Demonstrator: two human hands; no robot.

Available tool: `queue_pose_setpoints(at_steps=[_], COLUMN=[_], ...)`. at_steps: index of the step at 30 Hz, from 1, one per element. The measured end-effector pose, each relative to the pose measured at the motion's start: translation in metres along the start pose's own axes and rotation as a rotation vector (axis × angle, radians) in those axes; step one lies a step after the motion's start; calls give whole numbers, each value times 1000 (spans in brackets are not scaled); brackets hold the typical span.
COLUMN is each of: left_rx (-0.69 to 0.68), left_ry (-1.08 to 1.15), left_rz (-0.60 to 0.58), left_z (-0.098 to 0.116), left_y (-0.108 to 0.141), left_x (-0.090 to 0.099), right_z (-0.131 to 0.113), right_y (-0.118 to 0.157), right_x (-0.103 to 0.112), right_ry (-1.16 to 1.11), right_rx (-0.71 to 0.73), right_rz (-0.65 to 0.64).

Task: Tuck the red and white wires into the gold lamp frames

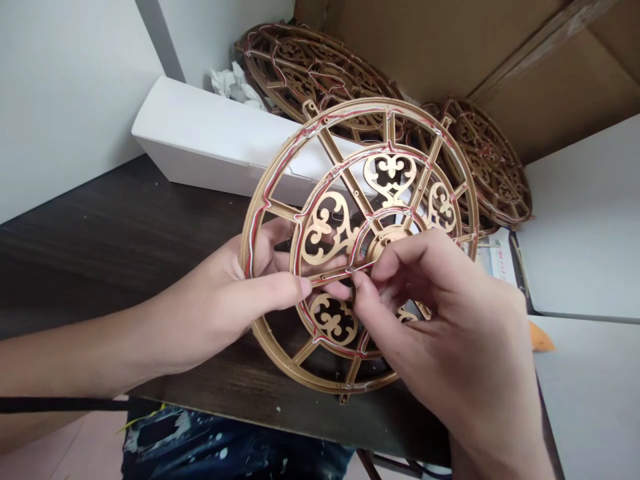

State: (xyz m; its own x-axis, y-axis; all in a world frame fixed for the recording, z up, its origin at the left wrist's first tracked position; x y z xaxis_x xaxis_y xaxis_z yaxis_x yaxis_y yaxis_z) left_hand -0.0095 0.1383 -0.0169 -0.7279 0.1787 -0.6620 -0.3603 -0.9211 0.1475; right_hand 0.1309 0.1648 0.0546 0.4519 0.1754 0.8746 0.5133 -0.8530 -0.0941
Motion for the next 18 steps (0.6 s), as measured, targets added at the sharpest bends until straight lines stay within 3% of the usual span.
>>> queue_pose_setpoints(at_steps=[5, 11, 18], left_rx=[4, 48, 24], left_ry=[-27, -42, -64], left_rz=[-3, 17, 42], left_z=[-2, -4, -1], left_y=[-1, -1, -1], left_x=[2, 2, 2], right_z=[0, 10, 14], right_y=[-1, -1, 1], right_x=[-1, -3, -2], right_ry=[-2, -234, -285], right_rx=[21, -99, -117], right_rz=[27, -72, -125])
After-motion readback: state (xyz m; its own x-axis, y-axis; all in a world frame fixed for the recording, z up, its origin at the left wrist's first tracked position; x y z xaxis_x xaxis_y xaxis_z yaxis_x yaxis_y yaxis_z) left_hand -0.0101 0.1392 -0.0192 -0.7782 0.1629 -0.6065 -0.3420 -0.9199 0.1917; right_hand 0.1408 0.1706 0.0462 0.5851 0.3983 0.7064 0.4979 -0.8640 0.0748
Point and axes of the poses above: each hand's wrist, its own y-axis away from the middle knuckle, its own x-axis out of the back of the hand, z = x × y, the point moved 7 cm from there along -y, towards the middle knuckle, and after that the axes turned 5 degrees about -z, right-handed, at the moved point
